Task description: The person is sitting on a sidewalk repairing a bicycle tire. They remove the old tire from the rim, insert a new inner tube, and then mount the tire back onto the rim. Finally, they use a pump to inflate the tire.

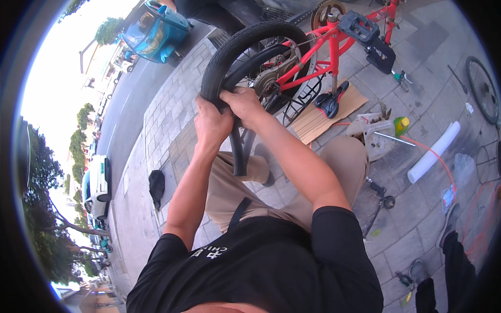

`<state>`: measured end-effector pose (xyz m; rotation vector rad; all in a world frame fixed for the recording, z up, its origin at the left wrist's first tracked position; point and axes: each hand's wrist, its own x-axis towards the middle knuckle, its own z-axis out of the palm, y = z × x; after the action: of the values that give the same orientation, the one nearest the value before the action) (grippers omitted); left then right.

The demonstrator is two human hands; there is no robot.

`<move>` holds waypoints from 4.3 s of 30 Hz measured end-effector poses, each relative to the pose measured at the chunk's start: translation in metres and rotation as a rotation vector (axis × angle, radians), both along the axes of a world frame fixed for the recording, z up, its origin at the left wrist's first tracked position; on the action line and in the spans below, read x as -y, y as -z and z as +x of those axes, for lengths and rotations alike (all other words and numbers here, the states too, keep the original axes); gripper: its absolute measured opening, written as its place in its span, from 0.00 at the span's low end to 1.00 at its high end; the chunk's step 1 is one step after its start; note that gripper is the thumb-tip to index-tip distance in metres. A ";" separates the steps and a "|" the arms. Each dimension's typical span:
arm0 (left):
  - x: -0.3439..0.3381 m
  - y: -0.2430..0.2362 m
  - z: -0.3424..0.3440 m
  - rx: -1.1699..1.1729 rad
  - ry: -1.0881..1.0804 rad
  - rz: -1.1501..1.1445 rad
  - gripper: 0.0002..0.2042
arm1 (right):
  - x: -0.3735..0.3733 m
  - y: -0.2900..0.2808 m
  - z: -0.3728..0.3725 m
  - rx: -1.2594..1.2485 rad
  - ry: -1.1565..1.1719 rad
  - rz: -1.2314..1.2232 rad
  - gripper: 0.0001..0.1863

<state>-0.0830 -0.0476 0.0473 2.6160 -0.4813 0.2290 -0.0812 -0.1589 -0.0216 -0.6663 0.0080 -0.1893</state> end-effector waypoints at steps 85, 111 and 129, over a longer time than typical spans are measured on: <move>-0.056 -0.046 0.065 0.099 0.437 0.077 0.38 | 0.030 -0.018 -0.030 -0.101 -0.170 -0.594 0.18; 0.026 -0.087 0.043 0.012 0.253 0.547 0.31 | 0.010 -0.014 0.017 -0.043 0.532 -0.547 0.17; 0.059 -0.109 0.058 0.135 0.390 0.706 0.29 | 0.060 -0.024 0.007 0.269 0.017 -0.311 0.22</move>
<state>-0.0252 -0.1063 0.1567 3.0940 -1.3023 0.1172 -0.0745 -0.2190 0.0022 -0.9462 -0.2789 -0.2990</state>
